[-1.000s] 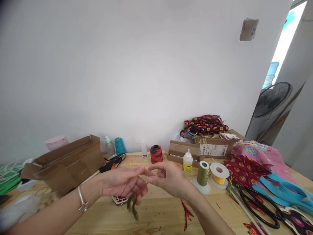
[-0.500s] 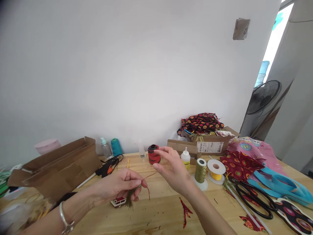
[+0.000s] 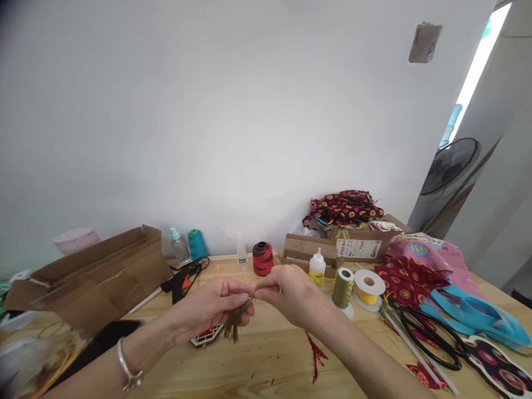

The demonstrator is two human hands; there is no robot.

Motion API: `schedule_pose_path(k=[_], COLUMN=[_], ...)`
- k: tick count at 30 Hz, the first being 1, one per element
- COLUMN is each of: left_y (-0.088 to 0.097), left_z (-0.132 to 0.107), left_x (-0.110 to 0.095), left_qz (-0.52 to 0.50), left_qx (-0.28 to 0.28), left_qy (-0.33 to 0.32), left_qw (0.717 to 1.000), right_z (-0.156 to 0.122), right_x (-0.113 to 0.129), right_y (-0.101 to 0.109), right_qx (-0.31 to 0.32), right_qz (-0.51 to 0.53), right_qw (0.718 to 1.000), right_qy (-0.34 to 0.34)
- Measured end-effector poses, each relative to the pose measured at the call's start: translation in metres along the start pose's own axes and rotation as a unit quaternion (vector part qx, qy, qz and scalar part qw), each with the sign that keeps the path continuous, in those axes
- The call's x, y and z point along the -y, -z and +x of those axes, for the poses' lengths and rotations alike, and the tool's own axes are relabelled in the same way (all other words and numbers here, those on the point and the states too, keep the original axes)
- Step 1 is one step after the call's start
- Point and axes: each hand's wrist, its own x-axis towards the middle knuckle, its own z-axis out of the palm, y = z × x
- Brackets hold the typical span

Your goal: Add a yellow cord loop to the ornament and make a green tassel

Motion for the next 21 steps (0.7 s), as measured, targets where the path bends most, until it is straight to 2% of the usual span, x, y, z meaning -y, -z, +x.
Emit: schedule_pose_path(k=[5, 10, 13, 15, 17, 19, 21], left_y=[-0.006, -0.014, -0.007, 0.001, 0.007, 0.006, -0.003], left_z=[0.0, -0.006, -0.007, -0.005, -0.002, 0.001, 0.004], left_x=[0.006, 0.005, 0.006, 0.007, 0.008, 0.008, 0.008], left_qz=[-0.033, -0.06, -0.002, 0.083, 0.145, 0.142, 0.099], left_qx=[0.067, 0.095, 0.107, 0.073, 0.009, -0.029, -0.026], left_qy=[0.01, 0.005, -0.001, -0.048, -0.131, -0.205, -0.243], left_qw=[0.997, 0.994, 0.994, 0.993, 0.981, 0.968, 0.965], right_z=[0.003, 0.004, 0.005, 0.005, 0.006, 0.007, 0.008], right_x=[0.011, 0.015, 0.02, 0.024, 0.029, 0.033, 0.036], right_y=[0.021, 0.038, 0.043, 0.045, 0.045, 0.044, 0.042], right_qx=[-0.044, -0.055, -0.04, -0.027, -0.017, -0.01, -0.003], right_qz=[-0.146, -0.166, -0.17, -0.173, -0.181, -0.2, -0.222], right_qw=[0.988, 0.985, 0.985, 0.985, 0.983, 0.98, 0.975], right_qy=[-0.01, -0.008, 0.005, 0.008, 0.008, 0.005, -0.001])
